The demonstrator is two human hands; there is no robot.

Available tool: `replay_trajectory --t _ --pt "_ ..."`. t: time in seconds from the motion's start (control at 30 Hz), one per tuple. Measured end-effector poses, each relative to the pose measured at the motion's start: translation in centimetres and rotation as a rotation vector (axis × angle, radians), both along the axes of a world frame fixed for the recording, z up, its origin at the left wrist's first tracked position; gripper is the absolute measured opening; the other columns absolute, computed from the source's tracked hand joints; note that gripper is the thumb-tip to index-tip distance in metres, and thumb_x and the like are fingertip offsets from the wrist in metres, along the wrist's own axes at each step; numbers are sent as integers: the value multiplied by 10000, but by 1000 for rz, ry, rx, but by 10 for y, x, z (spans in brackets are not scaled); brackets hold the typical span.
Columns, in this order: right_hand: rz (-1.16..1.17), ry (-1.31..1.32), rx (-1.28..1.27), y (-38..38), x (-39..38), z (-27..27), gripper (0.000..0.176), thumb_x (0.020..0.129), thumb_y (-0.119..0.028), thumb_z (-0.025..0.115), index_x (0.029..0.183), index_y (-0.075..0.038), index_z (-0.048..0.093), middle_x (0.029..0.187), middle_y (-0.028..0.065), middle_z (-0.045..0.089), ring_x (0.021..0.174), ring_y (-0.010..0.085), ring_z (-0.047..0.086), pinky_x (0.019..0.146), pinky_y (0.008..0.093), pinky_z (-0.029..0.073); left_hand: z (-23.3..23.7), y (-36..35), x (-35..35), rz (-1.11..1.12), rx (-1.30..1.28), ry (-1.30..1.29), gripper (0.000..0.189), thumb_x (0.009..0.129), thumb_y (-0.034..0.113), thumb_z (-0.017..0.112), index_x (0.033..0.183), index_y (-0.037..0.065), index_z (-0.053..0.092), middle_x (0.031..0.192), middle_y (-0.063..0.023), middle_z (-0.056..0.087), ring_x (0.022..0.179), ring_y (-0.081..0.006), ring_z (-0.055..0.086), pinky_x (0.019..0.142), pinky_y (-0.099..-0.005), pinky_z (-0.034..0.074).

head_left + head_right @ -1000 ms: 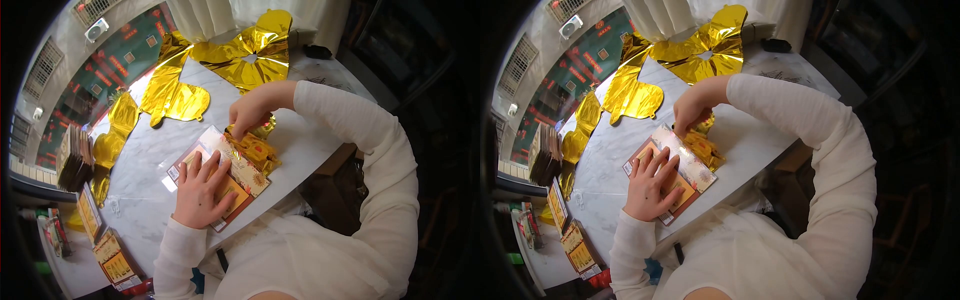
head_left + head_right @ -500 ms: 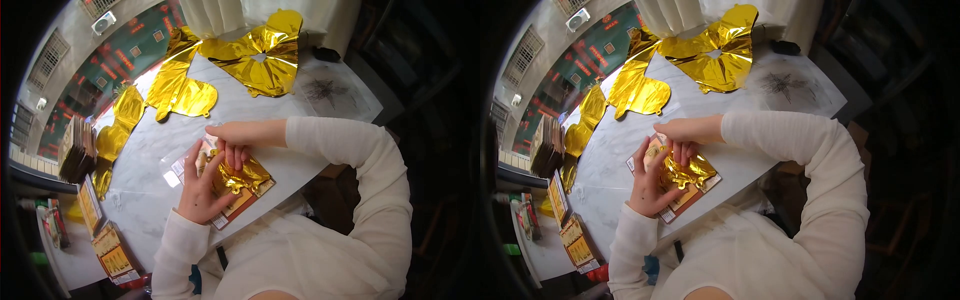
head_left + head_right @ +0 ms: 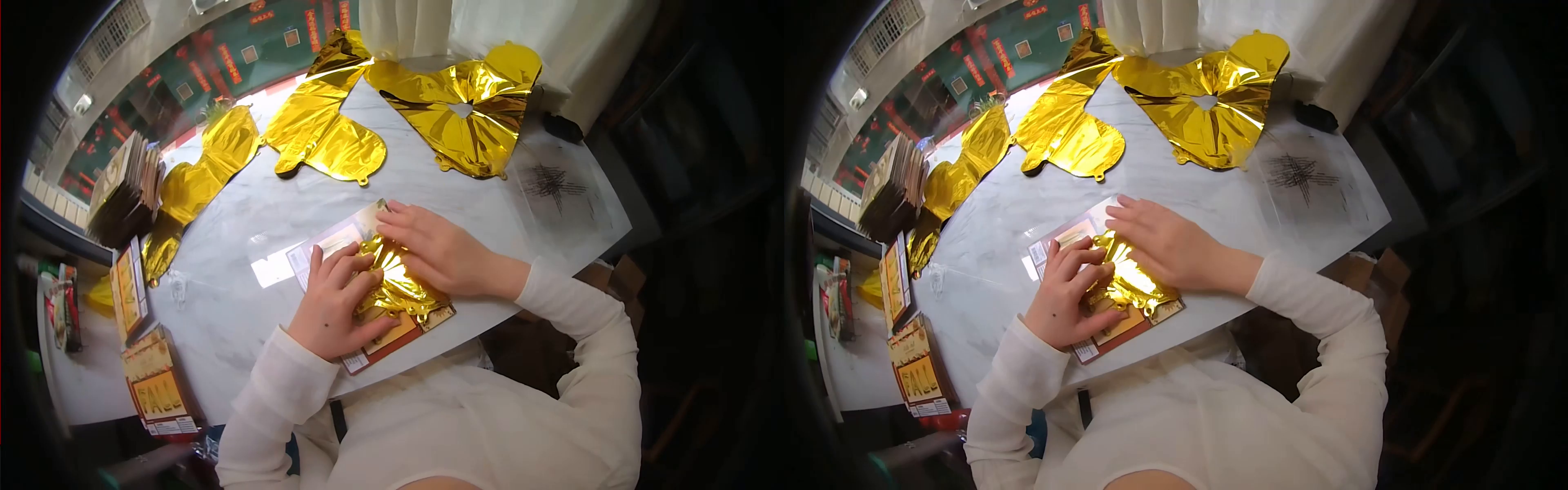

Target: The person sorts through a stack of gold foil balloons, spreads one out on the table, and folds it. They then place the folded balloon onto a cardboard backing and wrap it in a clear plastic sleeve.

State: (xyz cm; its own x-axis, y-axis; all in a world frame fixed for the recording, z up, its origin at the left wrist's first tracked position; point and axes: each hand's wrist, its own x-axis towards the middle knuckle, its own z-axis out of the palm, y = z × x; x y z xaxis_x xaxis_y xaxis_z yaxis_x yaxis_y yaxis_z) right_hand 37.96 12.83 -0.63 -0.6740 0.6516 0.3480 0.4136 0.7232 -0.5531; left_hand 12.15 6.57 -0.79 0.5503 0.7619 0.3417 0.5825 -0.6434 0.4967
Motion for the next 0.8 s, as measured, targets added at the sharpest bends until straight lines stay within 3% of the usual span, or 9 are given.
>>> replay_trajectory --t 0.03,0.07,0.17,0.37,0.47,0.57,0.63,0.73,0.8 --pt "87 -115 197 -4 -1 -2 548 1019 -214 606 1511 -4 490 1581 188 471 1499 393 409 1243 500 319 -1 0 0 -10 -2 10 599 749 413 899 1187 59 694 1300 -150 618 1379 -404 515 1168 -735 248" --pt "130 -247 97 -6 -1 -6 691 1033 -269 589 1624 -13 338 1708 187 293 1598 369 241 1286 492 225 -1 0 0 -3 -7 3 599 749 413 899 1187 59 694 1300 -150 618 1379 -404 515 1168 -735 248" --pt "110 -328 162 -6 -4 -12 696 1068 -384 530 1617 -2 338 1702 199 298 1591 350 264 1289 480 230 1 -1 -1 -11 -20 18 611 757 409 893 1207 57 676 1338 -153 603 1400 -404 491 1173 -747 242" --pt "118 -358 165 -5 -5 -12 733 1072 -436 508 1625 5 314 1712 201 277 1598 341 248 1295 472 212 15 -32 14 109 50 109 815 820 392 843 1495 68 521 1551 -198 458 1489 -435 389 1190 -748 188" --pt "122 -366 147 -4 -4 -15 757 1065 -412 529 1653 -13 268 1728 201 234 1608 353 215 1293 485 199 19 -77 31 274 -59 163 959 910 473 752 1626 1 323 1672 -351 236 1548 -552 227 1191 -739 148" --pt "117 -378 161 -5 -4 -15 758 1068 -422 518 1656 -19 262 1728 203 231 1609 354 213 1293 488 195 -7 -102 39 346 -96 241 993 932 469 738 1632 -41 252 1678 -371 186 1564 -550 188 1185 -740 168" --pt "117 -380 165 -5 -4 -17 758 1069 -427 516 1658 -25 261 1727 199 236 1609 348 215 1293 488 191 -5 -110 44 361 -125 277 888 953 468 713 1639 55 329 1688 -354 184 1565 -555 179 1196 -723 174" --pt "119 -388 171 -5 -5 -15 755 1070 -434 511 1661 -36 262 1727 191 243 1609 336 220 1294 487 186 2 -119 47 285 -89 346 676 928 422 746 1557 301 527 1705 -303 209 1559 -557 195 1205 -708 191" --pt "120 -398 171 -4 -4 -14 752 1071 -437 509 1661 -42 263 1727 186 246 1609 329 223 1294 485 184 -8 -122 47 294 -39 343 657 930 362 740 1551 295 536 1702 -280 245 1553 -554 221 1202 -711 199"
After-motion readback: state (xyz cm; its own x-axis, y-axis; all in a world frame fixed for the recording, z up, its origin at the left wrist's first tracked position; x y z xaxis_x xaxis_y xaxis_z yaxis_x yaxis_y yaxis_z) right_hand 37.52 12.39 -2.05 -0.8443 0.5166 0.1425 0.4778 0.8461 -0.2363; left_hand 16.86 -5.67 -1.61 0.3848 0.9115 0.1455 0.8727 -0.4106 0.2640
